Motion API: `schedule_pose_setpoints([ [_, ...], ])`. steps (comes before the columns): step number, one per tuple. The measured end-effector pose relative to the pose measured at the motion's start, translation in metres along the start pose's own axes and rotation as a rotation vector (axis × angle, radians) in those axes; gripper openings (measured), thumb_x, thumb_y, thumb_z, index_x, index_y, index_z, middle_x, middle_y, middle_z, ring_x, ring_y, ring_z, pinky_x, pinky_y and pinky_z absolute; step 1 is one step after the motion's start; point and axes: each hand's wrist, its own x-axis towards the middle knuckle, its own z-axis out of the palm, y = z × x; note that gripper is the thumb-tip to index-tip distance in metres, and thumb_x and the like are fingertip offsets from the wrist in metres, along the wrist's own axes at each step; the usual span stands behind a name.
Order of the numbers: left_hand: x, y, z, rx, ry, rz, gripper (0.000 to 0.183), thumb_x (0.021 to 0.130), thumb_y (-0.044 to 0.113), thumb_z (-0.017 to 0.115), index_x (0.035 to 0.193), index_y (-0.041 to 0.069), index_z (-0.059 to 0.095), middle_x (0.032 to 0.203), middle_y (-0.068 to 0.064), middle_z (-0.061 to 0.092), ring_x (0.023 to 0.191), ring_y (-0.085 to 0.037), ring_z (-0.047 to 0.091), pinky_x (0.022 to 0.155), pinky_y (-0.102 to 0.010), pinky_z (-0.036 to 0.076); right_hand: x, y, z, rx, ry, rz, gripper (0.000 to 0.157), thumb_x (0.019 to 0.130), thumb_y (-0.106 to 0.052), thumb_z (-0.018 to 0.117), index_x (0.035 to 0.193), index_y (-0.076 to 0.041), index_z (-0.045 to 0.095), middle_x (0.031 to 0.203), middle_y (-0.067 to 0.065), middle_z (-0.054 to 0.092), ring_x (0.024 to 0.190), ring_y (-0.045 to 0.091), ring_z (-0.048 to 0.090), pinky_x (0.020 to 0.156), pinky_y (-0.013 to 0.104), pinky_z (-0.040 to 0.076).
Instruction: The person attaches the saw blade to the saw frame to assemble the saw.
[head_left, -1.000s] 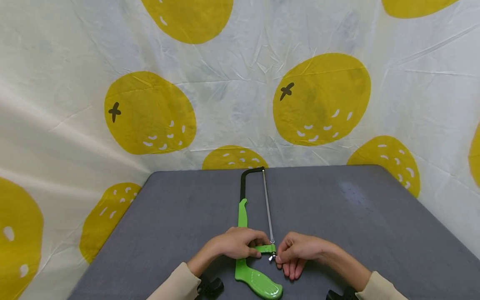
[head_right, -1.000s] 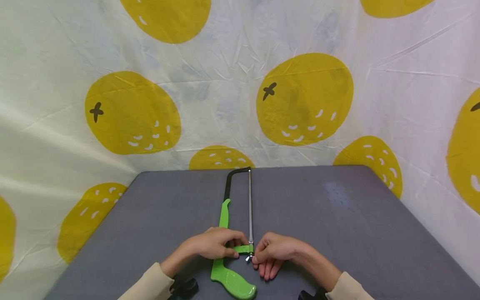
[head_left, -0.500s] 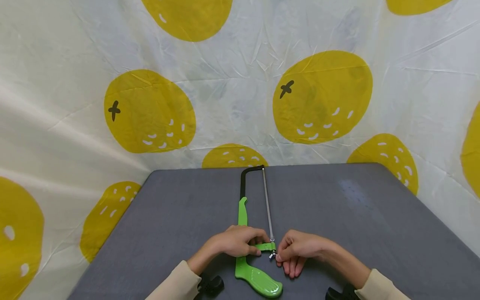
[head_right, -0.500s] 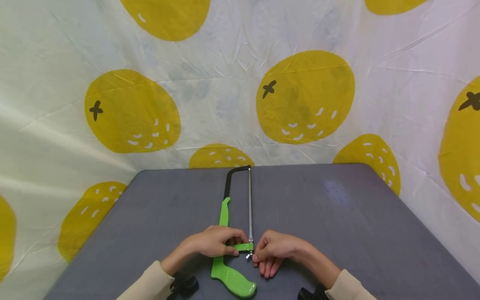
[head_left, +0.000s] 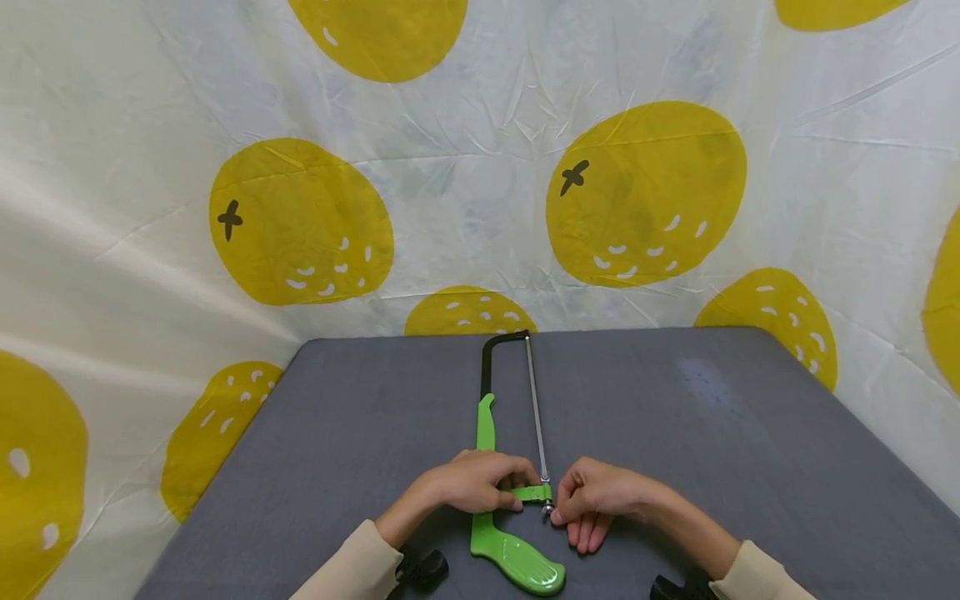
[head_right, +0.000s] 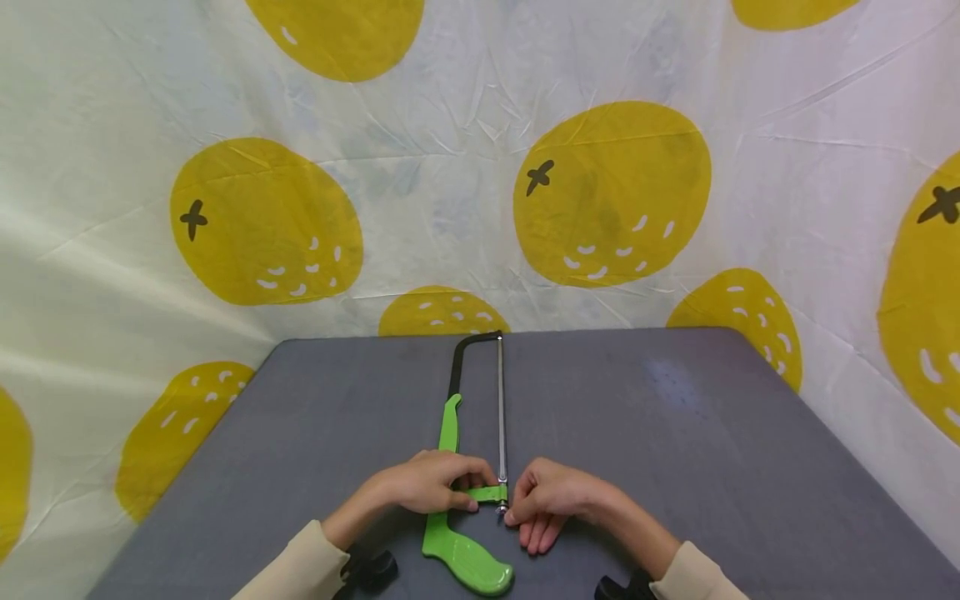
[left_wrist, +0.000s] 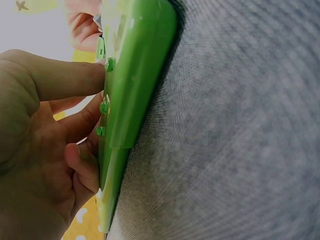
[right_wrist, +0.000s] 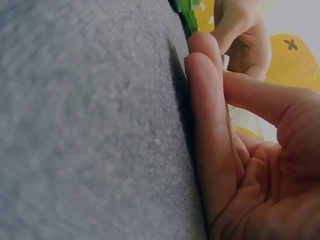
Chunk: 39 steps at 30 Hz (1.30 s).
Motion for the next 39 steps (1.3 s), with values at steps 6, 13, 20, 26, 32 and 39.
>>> schedule_pose_setpoints([
  [6,-0.0002,0.0002,-0.0001,-0.003,-0.005,-0.004,0.028,0.099,0.024,0.071,0.124,0.034,0.068,0.099,0.017,0.068,0.084,0.004,0.059,0.077,-0.021,0.046,0.0000,0.0003,0.0018,-0.009,0.014,-0.010,0.015,0.092,-0.011,0.071,0.088,0.004,0.074,0.063,0.000,0.070,0.051,0.005,0.067,0.048,0.022,0.055],
  [13,0.0009,0.0002,0.0006,0.000,-0.007,-0.009,0.028,0.099,0.025,0.071,0.125,0.034,0.069,0.098,0.017,0.067,0.083,0.004,0.059,0.077,-0.021,0.046,-0.0007,-0.0001,0.0027,-0.020,0.018,-0.005,0.027,0.094,-0.020,0.075,0.088,0.006,0.075,0.062,0.000,0.071,0.051,0.005,0.067,0.047,0.022,0.054],
  [20,0.0020,0.0008,0.0011,0.006,-0.007,-0.011,0.028,0.099,0.025,0.071,0.126,0.033,0.068,0.098,0.017,0.068,0.082,0.004,0.059,0.077,-0.021,0.046,-0.0011,-0.0004,0.0008,-0.009,0.015,-0.002,0.033,0.098,-0.027,0.071,0.090,0.005,0.075,0.063,-0.001,0.071,0.050,0.005,0.068,0.047,0.022,0.054],
  [26,0.0015,-0.0007,0.0026,-0.007,-0.006,-0.001,0.028,0.099,0.025,0.071,0.125,0.035,0.068,0.098,0.018,0.068,0.082,0.004,0.059,0.076,-0.021,0.046,-0.0017,0.0026,-0.0028,0.009,-0.030,-0.013,0.027,0.097,-0.020,0.069,0.092,0.005,0.076,0.066,0.000,0.072,0.054,0.005,0.069,0.050,0.022,0.056],
  [32,0.0009,-0.0017,0.0034,-0.012,-0.005,0.009,0.028,0.099,0.026,0.071,0.125,0.035,0.068,0.101,0.018,0.069,0.085,0.005,0.060,0.077,-0.020,0.047,-0.0019,0.0047,-0.0045,0.035,-0.065,-0.019,0.022,0.097,-0.015,0.067,0.094,0.005,0.074,0.068,0.001,0.073,0.056,0.006,0.070,0.053,0.023,0.057],
  [39,-0.0007,0.0011,0.0020,-0.017,-0.010,-0.016,0.028,0.099,0.025,0.071,0.125,0.035,0.069,0.099,0.018,0.068,0.084,0.004,0.059,0.077,-0.022,0.046,-0.0002,0.0053,-0.0047,0.051,-0.075,-0.028,0.016,0.095,-0.011,0.066,0.094,0.004,0.071,0.068,0.002,0.073,0.057,0.006,0.071,0.053,0.023,0.057],
])
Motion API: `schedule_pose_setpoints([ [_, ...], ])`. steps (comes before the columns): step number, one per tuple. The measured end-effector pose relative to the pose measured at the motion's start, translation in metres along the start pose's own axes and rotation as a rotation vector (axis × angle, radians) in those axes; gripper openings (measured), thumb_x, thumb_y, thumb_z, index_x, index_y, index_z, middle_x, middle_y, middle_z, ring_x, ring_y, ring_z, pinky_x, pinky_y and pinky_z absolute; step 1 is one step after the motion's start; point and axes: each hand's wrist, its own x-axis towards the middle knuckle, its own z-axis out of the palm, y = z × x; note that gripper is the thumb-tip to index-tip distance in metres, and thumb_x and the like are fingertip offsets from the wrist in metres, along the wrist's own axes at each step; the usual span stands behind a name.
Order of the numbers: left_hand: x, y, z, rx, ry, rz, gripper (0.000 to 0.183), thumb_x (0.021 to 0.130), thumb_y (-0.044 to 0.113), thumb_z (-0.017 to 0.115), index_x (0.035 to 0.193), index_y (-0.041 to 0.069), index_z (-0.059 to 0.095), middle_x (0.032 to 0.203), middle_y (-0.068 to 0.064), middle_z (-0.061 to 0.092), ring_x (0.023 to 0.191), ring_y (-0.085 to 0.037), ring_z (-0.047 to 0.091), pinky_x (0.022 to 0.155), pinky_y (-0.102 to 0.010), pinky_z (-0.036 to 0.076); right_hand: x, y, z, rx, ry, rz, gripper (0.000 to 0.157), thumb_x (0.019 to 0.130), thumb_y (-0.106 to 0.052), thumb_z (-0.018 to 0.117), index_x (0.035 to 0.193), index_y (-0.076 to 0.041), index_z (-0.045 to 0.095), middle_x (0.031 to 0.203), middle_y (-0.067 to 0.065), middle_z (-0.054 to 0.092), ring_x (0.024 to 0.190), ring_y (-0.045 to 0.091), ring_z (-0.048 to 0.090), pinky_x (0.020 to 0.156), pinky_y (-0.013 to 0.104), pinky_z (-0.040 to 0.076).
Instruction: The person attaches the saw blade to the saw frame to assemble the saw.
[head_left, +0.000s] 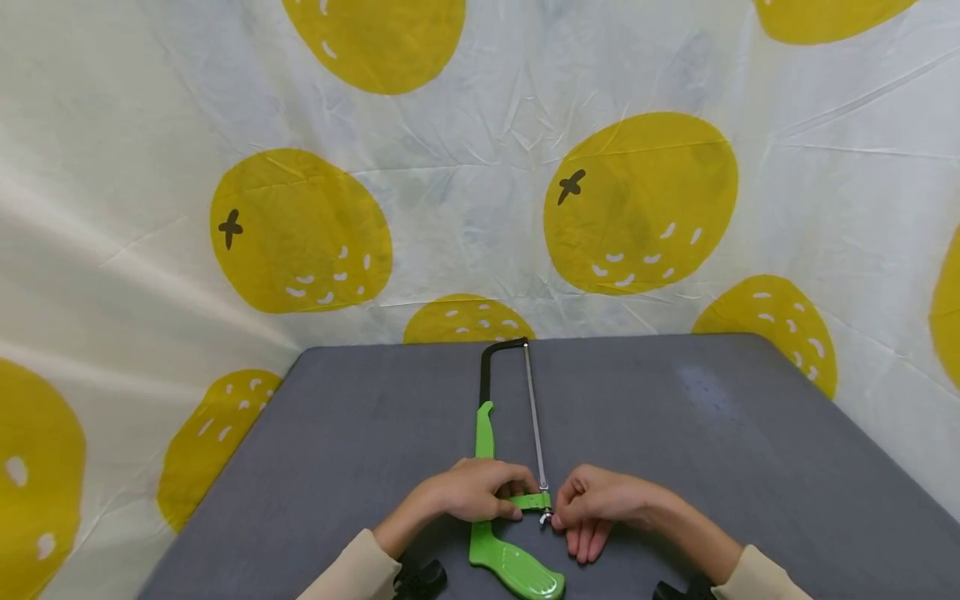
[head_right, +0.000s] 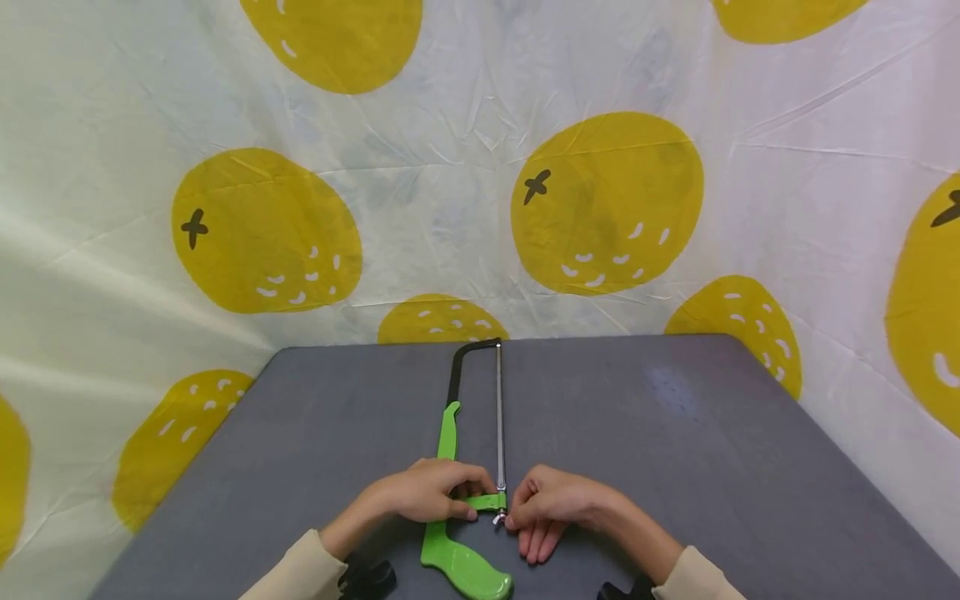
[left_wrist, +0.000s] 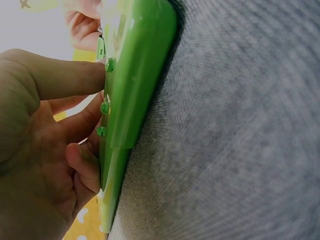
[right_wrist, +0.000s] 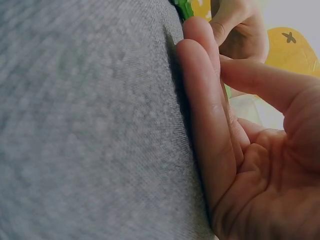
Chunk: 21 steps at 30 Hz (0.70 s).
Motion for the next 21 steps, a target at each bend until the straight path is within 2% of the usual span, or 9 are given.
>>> schedule_pose_setpoints([
  [4,0.0002,0.0010,-0.0005,0.003,0.001,-0.006,0.029,0.098,0.025,0.072,0.125,0.035,0.068,0.099,0.018,0.068,0.084,0.004,0.059,0.078,-0.021,0.047,0.0005,-0.0006,-0.0001,0.001,0.004,0.006,0.014,0.095,-0.011,0.067,0.094,0.003,0.070,0.068,0.002,0.073,0.056,0.006,0.070,0.052,0.023,0.057],
  [12,0.0004,-0.0015,0.0007,-0.013,0.008,0.024,0.029,0.098,0.023,0.072,0.125,0.032,0.069,0.103,0.017,0.070,0.087,0.005,0.060,0.079,-0.020,0.049,0.0003,-0.0007,0.0012,0.006,-0.001,0.000,0.013,0.095,-0.010,0.067,0.094,0.003,0.069,0.067,0.002,0.073,0.055,0.006,0.070,0.051,0.023,0.057],
  [21,0.0007,0.0005,0.0008,-0.007,0.008,0.019,0.028,0.098,0.022,0.072,0.124,0.033,0.069,0.100,0.017,0.069,0.083,0.005,0.059,0.076,-0.019,0.048,0.0004,0.0004,0.0015,-0.024,0.021,-0.006,0.014,0.092,-0.008,0.067,0.094,0.004,0.073,0.066,0.001,0.072,0.055,0.006,0.070,0.051,0.023,0.056],
])
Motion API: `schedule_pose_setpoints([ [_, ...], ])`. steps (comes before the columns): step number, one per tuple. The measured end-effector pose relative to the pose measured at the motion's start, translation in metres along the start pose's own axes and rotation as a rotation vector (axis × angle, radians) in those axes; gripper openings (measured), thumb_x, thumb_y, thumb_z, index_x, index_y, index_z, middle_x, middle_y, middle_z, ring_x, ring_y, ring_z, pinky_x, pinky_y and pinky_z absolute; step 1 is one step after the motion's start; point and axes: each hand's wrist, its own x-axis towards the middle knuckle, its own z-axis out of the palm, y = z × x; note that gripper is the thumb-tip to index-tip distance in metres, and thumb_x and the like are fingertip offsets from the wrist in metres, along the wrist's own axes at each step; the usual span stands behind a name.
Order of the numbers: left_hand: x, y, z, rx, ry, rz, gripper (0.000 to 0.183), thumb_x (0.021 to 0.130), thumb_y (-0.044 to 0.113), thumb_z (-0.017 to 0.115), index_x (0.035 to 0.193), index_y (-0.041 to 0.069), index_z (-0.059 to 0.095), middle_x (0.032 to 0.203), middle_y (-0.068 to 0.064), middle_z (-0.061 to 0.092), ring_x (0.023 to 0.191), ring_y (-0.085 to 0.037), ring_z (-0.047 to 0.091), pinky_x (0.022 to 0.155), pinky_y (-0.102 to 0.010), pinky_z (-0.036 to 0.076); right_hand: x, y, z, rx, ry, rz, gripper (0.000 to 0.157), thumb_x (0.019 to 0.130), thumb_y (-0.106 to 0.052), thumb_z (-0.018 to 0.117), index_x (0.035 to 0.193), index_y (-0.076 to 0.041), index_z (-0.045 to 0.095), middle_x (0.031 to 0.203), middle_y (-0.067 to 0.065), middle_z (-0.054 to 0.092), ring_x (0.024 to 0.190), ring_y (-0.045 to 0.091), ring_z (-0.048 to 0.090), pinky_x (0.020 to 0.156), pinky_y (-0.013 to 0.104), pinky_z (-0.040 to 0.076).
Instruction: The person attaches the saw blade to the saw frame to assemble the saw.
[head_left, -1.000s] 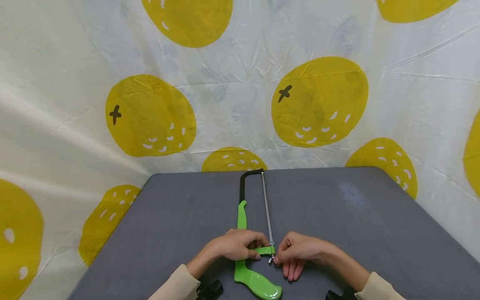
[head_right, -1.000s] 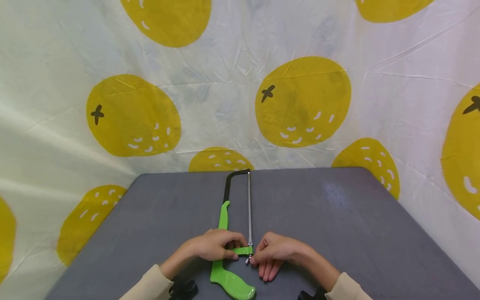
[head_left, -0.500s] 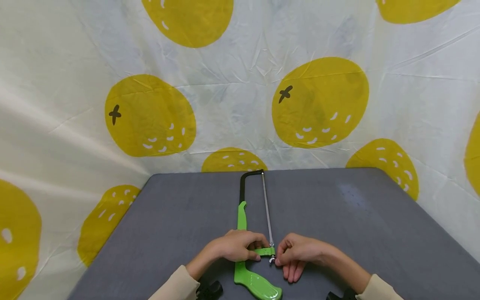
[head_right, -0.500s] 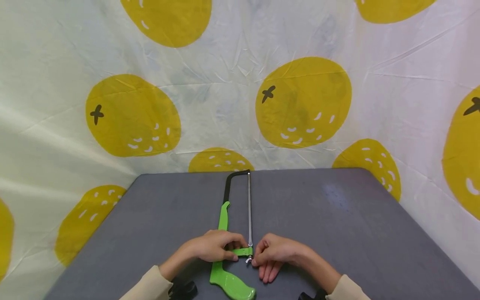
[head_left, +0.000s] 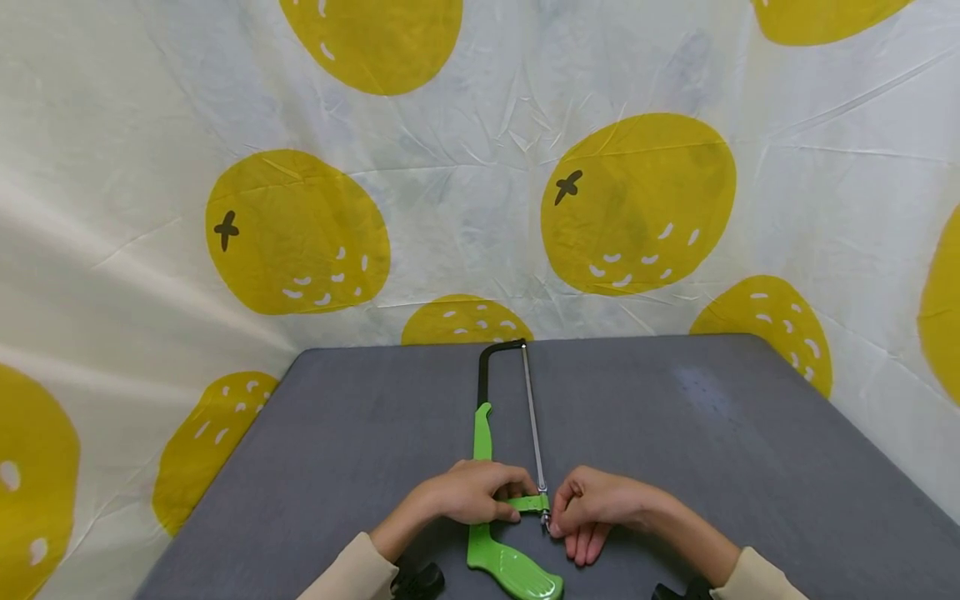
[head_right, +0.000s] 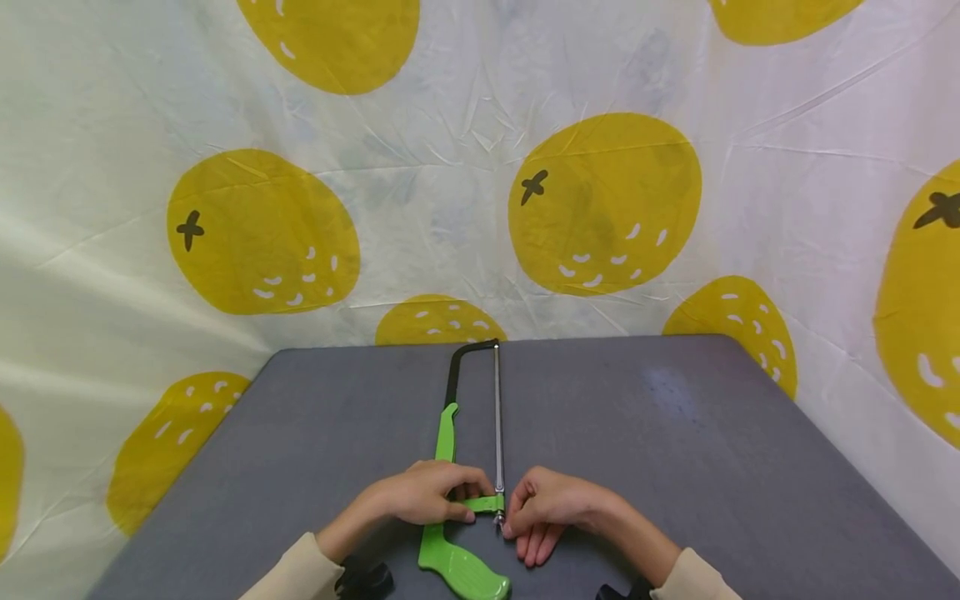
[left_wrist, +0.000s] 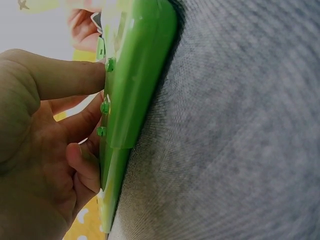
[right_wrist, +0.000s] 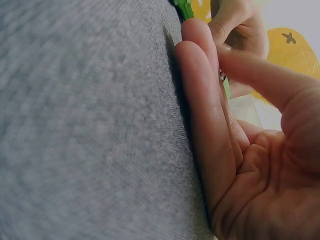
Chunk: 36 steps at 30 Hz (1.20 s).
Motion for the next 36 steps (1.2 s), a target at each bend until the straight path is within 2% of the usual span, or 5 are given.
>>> schedule_pose_setpoints([
  [6,0.0002,-0.0015,0.0000,0.002,0.002,0.000,0.028,0.098,0.023,0.072,0.125,0.032,0.069,0.102,0.017,0.070,0.086,0.005,0.060,0.078,-0.020,0.049,-0.0013,-0.0037,0.0002,0.000,0.008,0.013,0.028,0.098,-0.023,0.070,0.091,0.004,0.073,0.066,0.000,0.072,0.054,0.005,0.070,0.050,0.023,0.056],
  [9,0.0002,-0.0022,0.0000,0.002,0.004,-0.003,0.028,0.098,0.024,0.072,0.125,0.033,0.069,0.104,0.017,0.070,0.088,0.005,0.060,0.079,-0.020,0.049,-0.0007,-0.0040,0.0010,0.007,0.021,0.016,0.031,0.099,-0.025,0.070,0.089,0.004,0.073,0.065,0.001,0.072,0.054,0.006,0.070,0.049,0.023,0.055],
  [18,-0.0001,-0.0022,0.0019,-0.012,0.005,0.003,0.027,0.098,0.023,0.073,0.123,0.033,0.069,0.100,0.017,0.069,0.085,0.005,0.060,0.077,-0.019,0.048,-0.0005,-0.0008,0.0037,-0.011,0.041,0.006,0.027,0.097,-0.021,0.070,0.088,0.004,0.074,0.064,0.002,0.072,0.053,0.007,0.070,0.048,0.023,0.055],
  [30,-0.0002,-0.0023,0.0017,-0.001,0.013,0.017,0.027,0.098,0.024,0.072,0.123,0.032,0.069,0.100,0.017,0.069,0.085,0.006,0.059,0.077,-0.019,0.048,-0.0007,0.0013,-0.0022,-0.011,-0.029,-0.008,0.020,0.097,-0.013,0.062,0.091,0.001,0.074,0.068,0.002,0.073,0.056,0.006,0.070,0.053,0.023,0.057],
  [36,-0.0005,-0.0038,0.0023,0.006,0.013,0.019,0.028,0.098,0.024,0.072,0.125,0.032,0.069,0.102,0.018,0.069,0.086,0.006,0.060,0.078,-0.019,0.048,0.0001,0.0044,-0.0041,0.007,-0.056,-0.027,0.018,0.095,-0.007,0.060,0.095,0.007,0.071,0.068,0.002,0.073,0.058,0.006,0.071,0.053,0.022,0.057],
])
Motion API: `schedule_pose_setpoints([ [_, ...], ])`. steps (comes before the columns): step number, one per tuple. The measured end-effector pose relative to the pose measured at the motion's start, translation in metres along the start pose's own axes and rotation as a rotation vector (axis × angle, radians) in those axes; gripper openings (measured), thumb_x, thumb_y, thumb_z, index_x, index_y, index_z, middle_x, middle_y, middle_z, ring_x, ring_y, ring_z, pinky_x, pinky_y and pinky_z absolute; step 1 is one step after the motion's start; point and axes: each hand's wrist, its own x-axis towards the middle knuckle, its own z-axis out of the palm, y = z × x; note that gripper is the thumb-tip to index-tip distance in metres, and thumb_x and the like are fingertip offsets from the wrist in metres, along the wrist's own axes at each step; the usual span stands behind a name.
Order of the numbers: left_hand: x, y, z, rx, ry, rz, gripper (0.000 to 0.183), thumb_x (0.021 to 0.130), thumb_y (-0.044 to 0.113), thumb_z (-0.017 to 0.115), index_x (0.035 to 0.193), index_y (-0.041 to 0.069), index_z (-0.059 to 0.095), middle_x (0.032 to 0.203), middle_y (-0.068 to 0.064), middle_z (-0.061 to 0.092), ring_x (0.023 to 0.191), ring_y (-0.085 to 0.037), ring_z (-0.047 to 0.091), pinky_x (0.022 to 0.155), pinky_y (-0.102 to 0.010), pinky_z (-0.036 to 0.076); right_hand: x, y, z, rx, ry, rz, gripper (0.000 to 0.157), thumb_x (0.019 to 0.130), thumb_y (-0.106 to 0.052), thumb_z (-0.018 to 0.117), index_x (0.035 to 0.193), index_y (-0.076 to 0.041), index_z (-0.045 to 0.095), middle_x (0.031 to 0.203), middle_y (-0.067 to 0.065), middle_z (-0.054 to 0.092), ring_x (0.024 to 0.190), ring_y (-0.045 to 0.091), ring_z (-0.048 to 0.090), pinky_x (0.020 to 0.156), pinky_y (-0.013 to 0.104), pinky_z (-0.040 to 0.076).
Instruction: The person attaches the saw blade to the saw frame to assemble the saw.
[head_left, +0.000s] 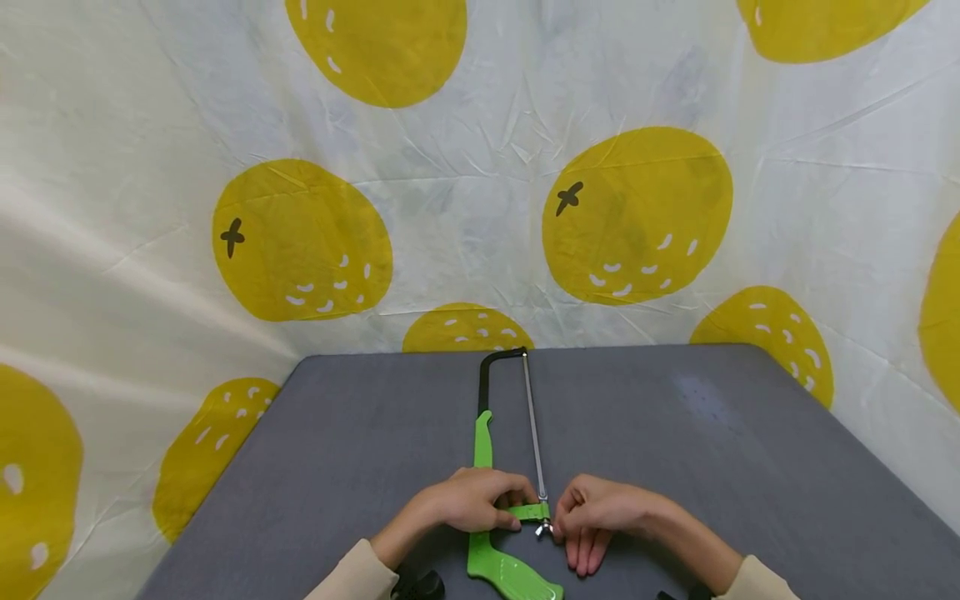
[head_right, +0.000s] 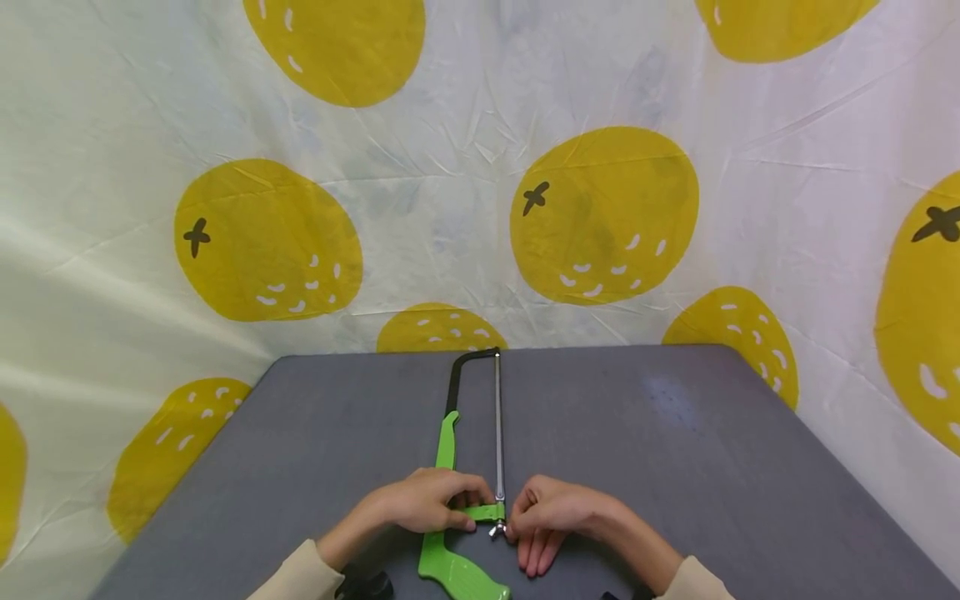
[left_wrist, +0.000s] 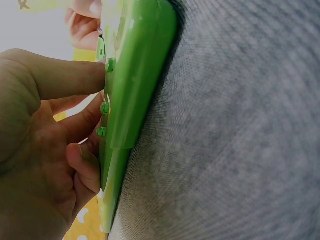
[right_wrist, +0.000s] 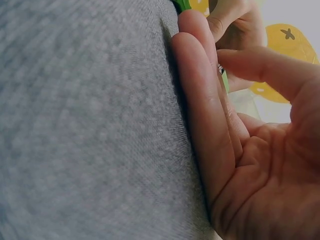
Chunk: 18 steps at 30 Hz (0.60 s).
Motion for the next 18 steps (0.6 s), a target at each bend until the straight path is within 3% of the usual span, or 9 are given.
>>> schedule_pose_setpoints([
  [11,0.0018,0.0000,-0.0012,-0.017,-0.008,-0.003,0.028,0.098,0.023,0.072,0.125,0.031,0.069,0.103,0.018,0.070,0.086,0.006,0.060,0.078,-0.019,0.049,0.0011,-0.0005,0.0006,0.030,0.010,0.015,0.008,0.095,-0.008,0.064,0.093,-0.001,0.067,0.068,0.002,0.073,0.056,0.006,0.070,0.052,0.023,0.057],
  [18,0.0005,-0.0005,-0.0006,-0.016,-0.011,-0.005,0.028,0.098,0.024,0.071,0.126,0.031,0.069,0.103,0.018,0.070,0.088,0.006,0.061,0.079,-0.019,0.049,0.0009,-0.0011,0.0024,0.022,0.010,0.006,0.010,0.094,-0.007,0.064,0.093,0.001,0.068,0.068,0.002,0.073,0.057,0.006,0.071,0.052,0.023,0.057],
])
